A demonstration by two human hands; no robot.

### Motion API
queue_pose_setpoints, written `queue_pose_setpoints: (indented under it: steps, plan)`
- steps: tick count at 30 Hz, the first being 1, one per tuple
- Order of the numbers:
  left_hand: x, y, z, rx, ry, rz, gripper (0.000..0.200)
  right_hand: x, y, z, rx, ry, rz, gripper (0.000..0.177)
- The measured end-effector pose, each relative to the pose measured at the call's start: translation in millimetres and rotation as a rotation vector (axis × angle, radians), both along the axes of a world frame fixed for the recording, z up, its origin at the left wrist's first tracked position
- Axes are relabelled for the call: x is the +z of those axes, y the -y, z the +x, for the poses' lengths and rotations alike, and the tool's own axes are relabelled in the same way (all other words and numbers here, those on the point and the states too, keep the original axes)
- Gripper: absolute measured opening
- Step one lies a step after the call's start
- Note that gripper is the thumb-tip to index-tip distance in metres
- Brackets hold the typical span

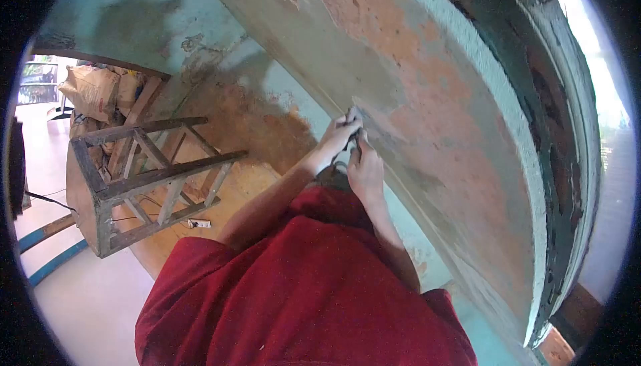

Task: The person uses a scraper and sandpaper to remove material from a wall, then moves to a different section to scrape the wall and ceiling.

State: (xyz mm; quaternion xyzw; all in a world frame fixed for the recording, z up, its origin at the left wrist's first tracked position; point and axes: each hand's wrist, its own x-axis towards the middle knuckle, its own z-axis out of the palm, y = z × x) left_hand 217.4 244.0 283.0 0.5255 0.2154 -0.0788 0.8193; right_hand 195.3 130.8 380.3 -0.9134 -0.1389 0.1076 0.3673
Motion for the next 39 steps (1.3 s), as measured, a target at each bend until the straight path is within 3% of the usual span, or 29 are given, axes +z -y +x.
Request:
queue_pose_setpoints:
  steps: [3,4,9,13,15,17,20,23,24,25,28,32,33,35,39]
  plan:
    - [71.5,11.6,-12.6,-0.019,-0.096,0.04,0.022,53.1,17.1,-5.0,-0.046,-0.205,0.091,0.044]
    - [82.8,17.8,-14.4,0.02,-0.125,-0.048,0.025,52.5,24.4,-10.9,-0.085,-0.208,0.12,0.05]
    - [37.9,2.5,-2.8,-0.028,-0.139,0.083,0.028,15.9,4.9,-0.7,-0.062,-0.117,0.105,0.063]
    - [34.8,8.5,-13.2,-0.063,-0.036,0.032,0.029,42.2,10.7,-16.8,-0.185,-0.29,0.024,0.064]
    - [40.6,4.5,-16.6,-0.19,-0.052,0.054,0.027,48.5,17.5,-29.8,-0.242,-0.24,0.212,0.063]
    - [60.5,3.5,-25.9,-0.298,-0.047,0.087,0.029,68.3,13.4,-47.2,-0.309,-0.285,0.218,0.06]
    - [71.1,18.7,-31.4,-0.276,0.099,-0.016,0.035,68.7,2.4,-54.7,-0.43,-0.084,0.297,0.053]
    - [57.4,16.0,-24.9,-0.25,-0.015,0.096,0.039,48.6,-7.0,-46.8,-0.527,-0.221,0.25,0.051]
    - [47.3,14.0,-20.8,-0.202,0.069,0.018,0.038,37.4,-14.3,-45.1,-0.525,-0.166,0.326,0.05]
    - [42.0,9.0,-21.2,-0.217,-0.017,0.069,0.034,31.4,-16.7,-47.6,-0.529,-0.235,0.196,0.05]
    - [80.9,1.3,-27.8,-0.274,0.111,-0.034,0.028,58.5,-27.5,-58.7,-0.527,-0.043,0.212,0.05]
    - [66.5,7.3,-27.5,-0.143,0.159,-0.191,0.029,47.7,-36.6,-64.4,-0.58,-0.029,0.173,0.049]
    - [57.7,12.4,-31.2,-0.075,0.157,-0.171,0.03,42.6,-41.2,-67.8,-0.573,0.017,0.178,0.05]
    - [74.1,-4.1,-29.3,-0.32,0.13,0.086,0.032,69.2,-39.7,-61.4,-0.61,-0.182,0.385,0.054]
    - [78.2,12.4,-30.3,-0.321,0.174,0.124,0.034,66.9,-15.2,-55.3,-0.545,-0.136,0.229,0.051]
